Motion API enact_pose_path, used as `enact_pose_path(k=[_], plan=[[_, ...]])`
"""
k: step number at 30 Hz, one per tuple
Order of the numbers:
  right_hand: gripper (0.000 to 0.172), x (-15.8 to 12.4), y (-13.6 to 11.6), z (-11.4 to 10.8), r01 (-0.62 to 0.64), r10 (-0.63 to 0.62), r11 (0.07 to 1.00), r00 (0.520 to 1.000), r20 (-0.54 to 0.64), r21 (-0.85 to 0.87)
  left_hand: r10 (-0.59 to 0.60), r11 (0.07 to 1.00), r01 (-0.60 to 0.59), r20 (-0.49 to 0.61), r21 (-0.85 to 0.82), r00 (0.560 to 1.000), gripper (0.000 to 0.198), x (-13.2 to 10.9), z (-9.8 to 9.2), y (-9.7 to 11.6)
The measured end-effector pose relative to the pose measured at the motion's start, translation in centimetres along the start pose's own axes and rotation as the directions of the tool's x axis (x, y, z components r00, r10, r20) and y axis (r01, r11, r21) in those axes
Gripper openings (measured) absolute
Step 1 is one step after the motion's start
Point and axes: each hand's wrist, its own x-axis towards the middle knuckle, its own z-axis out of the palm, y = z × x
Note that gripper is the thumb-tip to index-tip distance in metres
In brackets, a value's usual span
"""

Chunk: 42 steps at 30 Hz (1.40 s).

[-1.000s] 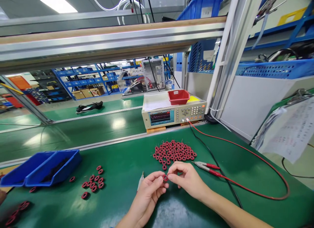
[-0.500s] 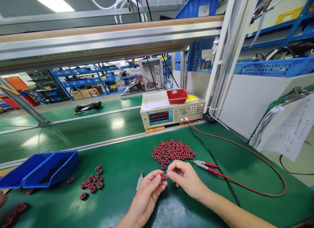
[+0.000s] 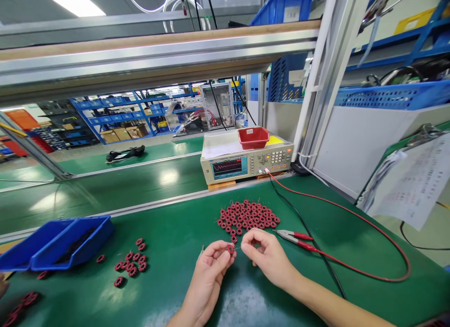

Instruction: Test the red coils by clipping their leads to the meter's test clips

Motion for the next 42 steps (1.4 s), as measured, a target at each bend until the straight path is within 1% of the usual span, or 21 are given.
enact_pose_path(k=[5, 9, 16, 22, 25, 28, 30, 33, 36, 38, 42], plan=[[0.022, 0.12, 0.15, -0.03, -0.037, 0.039, 0.996, 0.999, -0.023, 0.082, 0.029, 1.000, -0.029, -0.011, 0.007, 1.000, 0.032, 0.17, -0.18, 0.21], [0.022, 0.16, 0.13, -0.08, -0.055, 0.059, 0.992, 0.998, -0.037, 0.111, 0.030, 1.000, -0.030, -0.015, 0.008, 0.999, 0.032, 0.29, -0.30, 0.35], [0.020, 0.48, 0.34, -0.23, -0.110, 0.116, 0.977, 0.993, -0.020, 0.180, -0.037, 0.999, 0.038, 0.005, -0.018, 0.999, 0.035, -0.01, -0.08, 0.15], [0.018, 0.46, 0.79, -0.22, -0.047, 0.042, 0.987, 0.998, 0.040, 0.153, -0.097, 0.995, 0.098, 0.034, -0.024, 0.995, 0.035, -0.05, -0.22, -0.12], [0.016, 0.47, 0.59, -0.24, -0.036, 0.027, 0.992, 0.997, 0.071, 0.123, -0.126, 0.992, 0.127, 0.049, -0.018, 0.991, 0.034, -0.07, -0.25, -0.26], [0.012, 0.51, 0.29, -0.26, -0.003, -0.004, 0.995, 0.997, 0.075, 0.097, -0.141, 0.990, 0.142, 0.059, -0.014, 0.988, 0.034, -0.15, -0.22, -0.35], [0.015, 0.50, 0.22, -0.20, -0.003, -0.003, 0.996, 0.997, 0.076, 0.086, -0.143, 0.989, 0.144, 0.058, -0.010, 0.988, 0.034, -0.20, -0.20, -0.36], [0.020, 0.45, 0.37, -0.06, -0.042, 0.036, 0.995, 0.997, 0.069, 0.092, -0.143, 0.990, 0.143, 0.053, 0.004, 0.988, 0.034, -0.24, -0.20, -0.36], [0.022, 0.48, 0.61, -0.06, -0.060, 0.055, 0.992, 0.997, 0.046, 0.112, -0.129, 0.991, 0.128, 0.056, 0.029, 0.990, 0.035, -0.24, -0.22, -0.35], [0.021, 0.59, 0.61, -0.26, -0.051, 0.050, 0.992, 0.999, 0.009, 0.116, -0.101, 0.994, 0.098, 0.059, 0.056, 0.993, 0.035, -0.22, -0.27, -0.35], [0.017, 0.69, 0.12, -0.91, 0.012, -0.006, 0.997, 0.996, -0.085, 0.077, 0.036, 0.989, -0.045, 0.063, 0.144, 0.997, 0.032, 0.00, -0.63, -0.43]])
